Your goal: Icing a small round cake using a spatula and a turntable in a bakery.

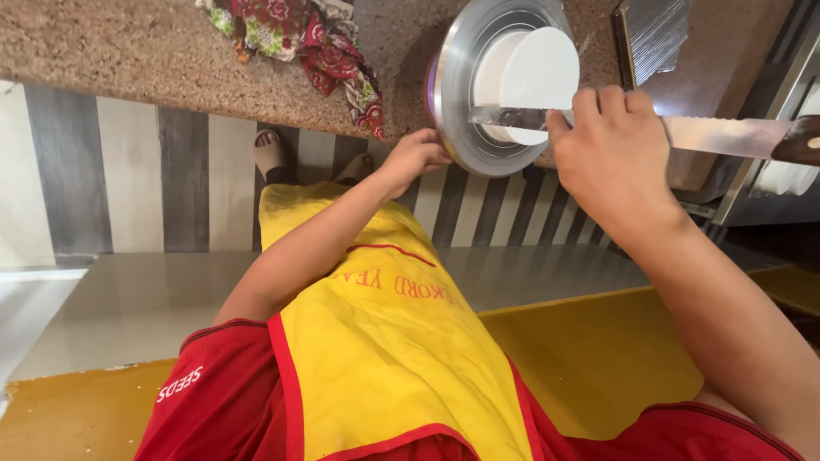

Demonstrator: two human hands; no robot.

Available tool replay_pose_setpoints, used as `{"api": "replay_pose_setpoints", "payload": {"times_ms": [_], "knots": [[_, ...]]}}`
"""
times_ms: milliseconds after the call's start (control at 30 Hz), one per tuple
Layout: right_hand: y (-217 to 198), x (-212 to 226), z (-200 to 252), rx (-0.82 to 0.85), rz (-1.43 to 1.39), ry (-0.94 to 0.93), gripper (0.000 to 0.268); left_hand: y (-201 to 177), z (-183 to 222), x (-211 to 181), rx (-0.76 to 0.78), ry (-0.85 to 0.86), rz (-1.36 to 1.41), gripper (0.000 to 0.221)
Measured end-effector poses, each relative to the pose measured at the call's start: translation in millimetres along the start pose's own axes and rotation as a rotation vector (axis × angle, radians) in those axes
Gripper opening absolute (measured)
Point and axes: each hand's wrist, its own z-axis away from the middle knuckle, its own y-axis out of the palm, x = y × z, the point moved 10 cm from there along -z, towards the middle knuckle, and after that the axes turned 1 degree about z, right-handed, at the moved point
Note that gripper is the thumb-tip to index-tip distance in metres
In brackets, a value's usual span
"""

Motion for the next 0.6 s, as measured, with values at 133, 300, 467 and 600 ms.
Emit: {"api": "replay_pose_setpoints", "payload": {"times_ms": [133,300,467,600], "knots": [[6,4,-7,-0.007,0.008,-0.014,0.031,7,-4,-10,0.010,-0.008,-0.015,0.028],[11,3,-12,0.041,0.038,-0.019,0.024,4,3,-71,-0.096,0.142,0.151,0.049],[15,1,-9,0.052,0.036,-0.016,0.023,2,4,-55,-0.079,0.089,0.030,0.074],[18,0,-10,0.101,0.038,-0.018,0.025,0,-9,-48,-0.021,0.044,-0.052,0.077]]}}
